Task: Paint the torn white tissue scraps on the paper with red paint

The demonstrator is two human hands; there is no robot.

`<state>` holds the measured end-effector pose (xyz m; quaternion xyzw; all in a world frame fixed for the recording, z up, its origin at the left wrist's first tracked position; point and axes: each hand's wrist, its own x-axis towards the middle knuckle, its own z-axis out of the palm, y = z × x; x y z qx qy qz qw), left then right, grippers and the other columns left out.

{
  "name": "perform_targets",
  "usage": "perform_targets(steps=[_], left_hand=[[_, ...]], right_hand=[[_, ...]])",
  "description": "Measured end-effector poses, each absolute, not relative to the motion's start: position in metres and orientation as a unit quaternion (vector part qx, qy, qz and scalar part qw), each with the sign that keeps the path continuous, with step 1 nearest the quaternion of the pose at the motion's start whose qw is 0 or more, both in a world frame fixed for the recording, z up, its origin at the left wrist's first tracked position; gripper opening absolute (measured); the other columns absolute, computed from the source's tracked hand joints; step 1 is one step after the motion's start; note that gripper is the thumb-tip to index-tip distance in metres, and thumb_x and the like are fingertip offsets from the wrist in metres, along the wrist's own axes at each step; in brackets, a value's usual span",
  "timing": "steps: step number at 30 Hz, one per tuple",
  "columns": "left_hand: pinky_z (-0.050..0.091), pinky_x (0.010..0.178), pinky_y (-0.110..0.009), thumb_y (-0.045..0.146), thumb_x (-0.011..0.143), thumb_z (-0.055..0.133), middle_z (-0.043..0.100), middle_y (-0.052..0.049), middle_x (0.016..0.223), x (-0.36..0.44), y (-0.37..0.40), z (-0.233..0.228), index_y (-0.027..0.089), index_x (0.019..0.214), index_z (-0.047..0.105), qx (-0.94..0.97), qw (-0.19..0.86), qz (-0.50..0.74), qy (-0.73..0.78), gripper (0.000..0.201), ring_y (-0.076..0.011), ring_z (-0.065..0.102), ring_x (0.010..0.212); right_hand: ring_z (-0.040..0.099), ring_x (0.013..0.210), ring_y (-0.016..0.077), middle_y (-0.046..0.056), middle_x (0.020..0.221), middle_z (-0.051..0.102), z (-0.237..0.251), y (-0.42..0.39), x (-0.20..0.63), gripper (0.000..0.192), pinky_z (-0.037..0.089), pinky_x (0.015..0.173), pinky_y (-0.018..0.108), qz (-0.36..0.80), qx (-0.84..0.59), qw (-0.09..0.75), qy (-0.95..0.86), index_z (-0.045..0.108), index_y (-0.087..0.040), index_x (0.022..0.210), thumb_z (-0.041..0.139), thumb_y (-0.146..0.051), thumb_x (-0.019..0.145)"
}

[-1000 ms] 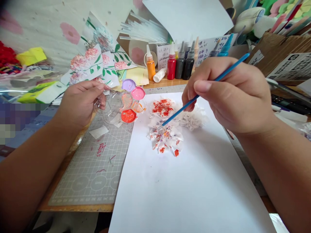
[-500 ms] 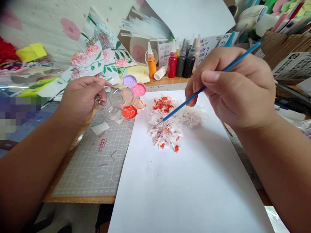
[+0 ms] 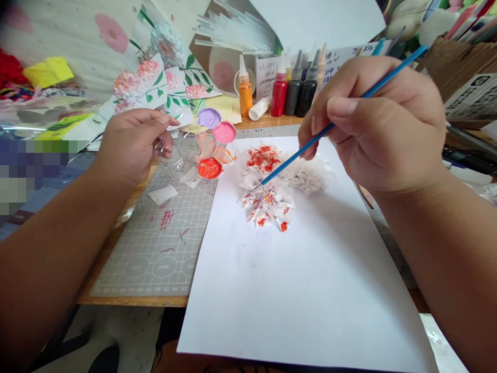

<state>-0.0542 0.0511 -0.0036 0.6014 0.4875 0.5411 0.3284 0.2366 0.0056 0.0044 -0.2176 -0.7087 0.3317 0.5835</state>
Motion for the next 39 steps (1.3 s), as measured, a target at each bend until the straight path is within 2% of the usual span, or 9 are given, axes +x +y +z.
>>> perform_targets(steps=[3,12,26,32,39], left_hand=[[0.033,0.036,-0.017,0.013,0.074,0.054,0.045,0.005,0.042,-0.053,0.049,-0.002,0.012,0.07,0.062,0.601,0.326,0.537,0.494,0.009,-0.0051,0.042,0.037],[0.032,0.037,-0.022,0.016,0.075,0.057,0.045,0.001,0.044,-0.054,0.05,-0.004,0.014,0.069,0.064,0.608,0.311,0.54,0.491,0.009,-0.0081,0.041,0.039],[0.031,0.035,-0.018,0.012,0.075,0.052,0.047,0.004,0.044,-0.054,0.052,-0.006,0.012,0.07,0.064,0.594,0.325,0.536,0.504,0.013,-0.0057,0.043,0.037],[0.034,0.037,-0.019,0.011,0.076,0.051,0.046,0.004,0.042,-0.054,0.052,-0.006,0.012,0.07,0.062,0.603,0.334,0.529,0.495,0.012,-0.0062,0.042,0.037],[0.034,0.037,-0.019,0.012,0.076,0.051,0.047,0.004,0.043,-0.055,0.051,-0.006,0.011,0.071,0.062,0.606,0.34,0.52,0.497,0.012,-0.0064,0.043,0.037]], right_hand=[[0.058,0.058,0.0176,0.002,0.058,0.052,0.004,0.002,0.233,0.009,0.042,0.04,0.031,0.336,-0.227,0.595,-0.694,0.063,-0.018,0.063,0.061,-0.019,0.071],[0.057,0.056,0.0169,0.003,0.06,0.053,0.004,0.005,0.235,0.011,0.043,0.041,0.03,0.318,-0.238,0.587,-0.705,0.061,-0.017,0.062,0.055,-0.019,0.072],[0.059,0.06,0.0143,0.0,0.061,0.054,0.01,-0.005,0.23,0.013,0.047,0.047,0.028,0.401,-0.264,0.568,-0.668,0.064,-0.019,0.066,0.072,-0.03,0.067],[0.06,0.058,0.0139,0.001,0.064,0.064,0.009,-0.004,0.233,0.015,0.049,0.049,0.027,0.388,-0.324,0.516,-0.692,0.064,-0.018,0.066,0.07,-0.03,0.068],[0.059,0.056,0.0142,0.0,0.055,0.057,0.011,0.0,0.233,0.014,0.048,0.047,0.026,0.413,-0.288,0.562,-0.656,0.062,-0.017,0.06,0.071,-0.027,0.065]])
